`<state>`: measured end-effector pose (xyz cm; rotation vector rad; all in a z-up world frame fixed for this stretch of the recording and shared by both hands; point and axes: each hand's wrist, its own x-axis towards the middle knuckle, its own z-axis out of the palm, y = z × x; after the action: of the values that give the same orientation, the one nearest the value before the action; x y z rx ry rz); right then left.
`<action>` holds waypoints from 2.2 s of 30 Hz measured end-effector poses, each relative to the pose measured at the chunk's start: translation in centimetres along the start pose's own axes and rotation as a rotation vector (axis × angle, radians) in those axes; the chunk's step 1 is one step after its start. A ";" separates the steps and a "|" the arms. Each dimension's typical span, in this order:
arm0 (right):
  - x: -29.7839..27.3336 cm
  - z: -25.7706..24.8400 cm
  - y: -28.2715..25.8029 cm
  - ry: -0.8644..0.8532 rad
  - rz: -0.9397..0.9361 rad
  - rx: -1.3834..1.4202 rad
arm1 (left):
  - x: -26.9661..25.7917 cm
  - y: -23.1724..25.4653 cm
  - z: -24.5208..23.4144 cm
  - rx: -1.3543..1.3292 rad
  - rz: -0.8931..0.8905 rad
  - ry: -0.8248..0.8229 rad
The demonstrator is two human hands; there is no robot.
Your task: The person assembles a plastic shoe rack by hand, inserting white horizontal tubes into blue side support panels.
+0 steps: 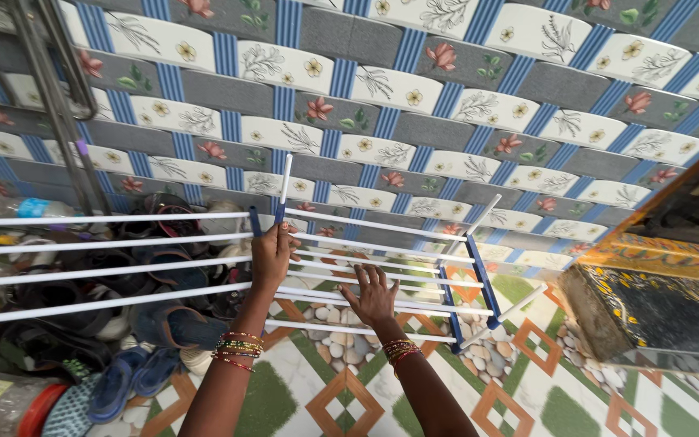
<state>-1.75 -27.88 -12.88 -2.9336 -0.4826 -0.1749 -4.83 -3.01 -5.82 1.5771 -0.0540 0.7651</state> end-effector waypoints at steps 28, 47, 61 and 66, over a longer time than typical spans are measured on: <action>-2.3 1.0 7.0 0.113 0.037 -0.058 | -4.3 0.7 8.8 0.134 0.125 0.364; -2.1 1.0 6.9 0.121 0.035 -0.053 | -4.2 -1.4 6.2 -0.156 0.102 0.041; -1.8 1.4 7.2 0.116 0.028 -0.080 | -4.4 1.2 9.6 0.345 0.102 0.534; -2.2 1.0 7.0 0.138 0.035 -0.044 | -4.0 0.1 7.8 0.151 0.090 0.252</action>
<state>-1.48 -34.94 -15.18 -2.9437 -0.4115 -0.3843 -4.59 -11.58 -7.35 1.6166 0.1198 1.0539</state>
